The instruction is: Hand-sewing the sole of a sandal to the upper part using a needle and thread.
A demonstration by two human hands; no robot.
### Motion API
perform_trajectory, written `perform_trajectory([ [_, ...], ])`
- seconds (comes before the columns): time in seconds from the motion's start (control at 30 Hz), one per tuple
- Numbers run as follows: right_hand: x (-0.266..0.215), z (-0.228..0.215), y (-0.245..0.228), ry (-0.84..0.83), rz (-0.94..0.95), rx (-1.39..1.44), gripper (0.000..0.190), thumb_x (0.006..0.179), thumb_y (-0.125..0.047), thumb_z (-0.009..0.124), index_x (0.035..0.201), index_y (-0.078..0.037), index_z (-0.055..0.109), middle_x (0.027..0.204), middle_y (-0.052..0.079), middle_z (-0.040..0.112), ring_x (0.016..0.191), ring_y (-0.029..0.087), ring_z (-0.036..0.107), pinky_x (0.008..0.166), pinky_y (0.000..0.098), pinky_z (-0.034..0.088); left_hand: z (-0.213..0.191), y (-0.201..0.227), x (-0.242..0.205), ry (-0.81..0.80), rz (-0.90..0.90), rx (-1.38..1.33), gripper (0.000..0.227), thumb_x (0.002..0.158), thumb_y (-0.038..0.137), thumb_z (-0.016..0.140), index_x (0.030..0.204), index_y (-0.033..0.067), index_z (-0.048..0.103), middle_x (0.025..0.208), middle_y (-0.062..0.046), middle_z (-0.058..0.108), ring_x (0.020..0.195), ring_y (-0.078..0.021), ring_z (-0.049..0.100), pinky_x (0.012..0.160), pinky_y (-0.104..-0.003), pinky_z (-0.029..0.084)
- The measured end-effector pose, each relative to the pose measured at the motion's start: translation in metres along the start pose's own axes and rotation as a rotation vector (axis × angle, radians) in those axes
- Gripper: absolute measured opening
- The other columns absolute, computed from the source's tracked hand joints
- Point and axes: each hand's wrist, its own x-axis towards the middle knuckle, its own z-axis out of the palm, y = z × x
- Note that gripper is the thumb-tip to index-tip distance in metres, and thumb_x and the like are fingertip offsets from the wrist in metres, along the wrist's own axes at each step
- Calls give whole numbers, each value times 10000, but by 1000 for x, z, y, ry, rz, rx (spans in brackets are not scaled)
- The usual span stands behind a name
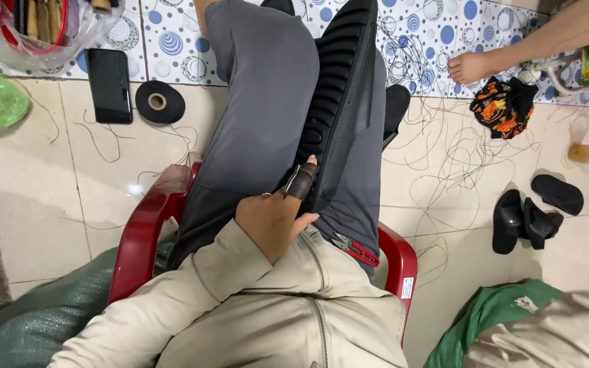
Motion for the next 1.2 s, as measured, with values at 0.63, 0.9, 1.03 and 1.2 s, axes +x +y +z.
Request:
perform_trajectory([
  [0.63, 44, 34, 42, 144, -128, -102, 168, 760, -109, 633, 647, 13, 602, 883, 188, 621, 478, 105, 580, 381, 187, 499, 2, -27, 83, 94, 111, -805, 476, 851, 272, 590, 477, 79, 369, 408, -152, 374, 390, -355, 486, 328, -312, 328],
  [0.9, 53, 76, 43, 436, -123, -209, 220, 872, -18, 436, 675, -102, 382, 600, 45, 463, 540, 128, 438, 521, 235, 373, 26, -7, 208, 804, -481, -1073, 380, 799, 348, 459, 545, 94, 335, 444, 5, 361, 424, -100, 325, 409, -303, 294],
  [1.03, 35, 46, 43, 326, 26, 104, 174, 893, -94, 480, 724, -88, 439, 710, 96, 555, 447, 94, 461, 395, 169, 393, 3, -38, 182, 637, -530, -1142, 359, 761, 450, 490, 587, 138, 519, 454, 33, 482, 429, -71, 386, 414, -266, 364],
  [1.2, 23, 7, -14, 151, -59, -985, 225, 891, -88, 469, 1096, -48, 551, 1017, 99, 594, 901, 219, 595, 761, 318, 483, -74, -142, 113, -328, -543, -771, 299, 933, 256, 517, 996, -25, 597, 929, -162, 655, 839, -195, 673, 711, -248, 579],
])
